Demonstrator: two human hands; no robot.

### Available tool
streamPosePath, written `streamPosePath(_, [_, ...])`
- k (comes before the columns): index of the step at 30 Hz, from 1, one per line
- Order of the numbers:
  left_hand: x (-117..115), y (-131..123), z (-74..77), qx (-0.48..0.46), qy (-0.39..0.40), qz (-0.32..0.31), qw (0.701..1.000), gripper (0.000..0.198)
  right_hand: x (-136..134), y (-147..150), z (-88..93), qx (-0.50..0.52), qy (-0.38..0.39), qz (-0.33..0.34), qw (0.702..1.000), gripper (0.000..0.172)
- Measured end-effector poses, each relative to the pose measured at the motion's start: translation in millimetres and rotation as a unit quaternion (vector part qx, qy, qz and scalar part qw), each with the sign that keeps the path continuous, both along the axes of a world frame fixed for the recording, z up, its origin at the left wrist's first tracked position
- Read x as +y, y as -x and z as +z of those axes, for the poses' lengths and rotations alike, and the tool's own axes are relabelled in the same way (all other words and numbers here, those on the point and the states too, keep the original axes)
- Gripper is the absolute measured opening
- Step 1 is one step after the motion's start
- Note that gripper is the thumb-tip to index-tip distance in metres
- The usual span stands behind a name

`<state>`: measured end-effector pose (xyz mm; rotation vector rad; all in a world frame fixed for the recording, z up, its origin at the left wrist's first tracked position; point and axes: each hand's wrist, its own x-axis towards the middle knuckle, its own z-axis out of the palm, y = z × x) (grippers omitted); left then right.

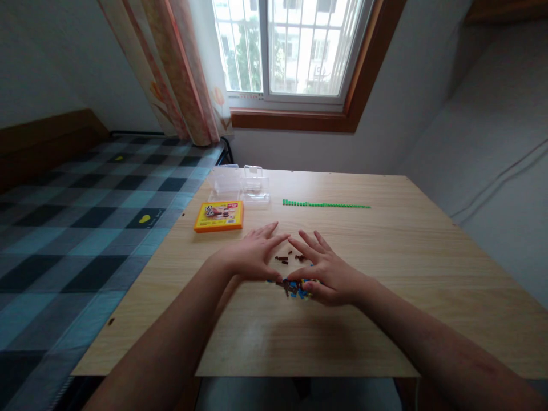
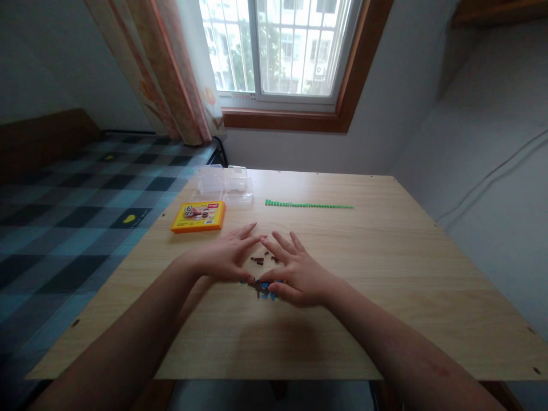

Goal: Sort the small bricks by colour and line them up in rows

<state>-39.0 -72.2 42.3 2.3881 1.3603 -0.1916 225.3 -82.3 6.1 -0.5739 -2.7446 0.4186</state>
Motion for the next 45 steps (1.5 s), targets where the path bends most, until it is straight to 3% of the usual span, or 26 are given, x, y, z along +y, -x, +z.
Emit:
streamPosePath(12, [-1.6,-4.1,-1.9,0.008,-0.004,-0.015,1.000,0.110,3.7,-4.2,-0.9,0.007,0.003,-0.002,1.000,0.035])
streamPosePath(26, [2.2,-1.4,-2.1,-0.025,-0.048,0.057,0.997,0.083,-3.8,0.9,2.6,-0.016,-0.009,0.019,1.000,0.039])
streamPosePath(34, [-3.6,-7.1,2.2,-0.008,-0.043,0.014,0.999,0.098,0.8,-2.0,-2.0,-0.006,-0.007,-0.005,1.000,0.038])
streamPosePath(45, [-3.1,-7.4,3.1,-0.013,-0.041,0.012,0.999,0.093,-0.6,0.5,-0.8,-0.029,-0.011,-0.009,0.999,0.040])
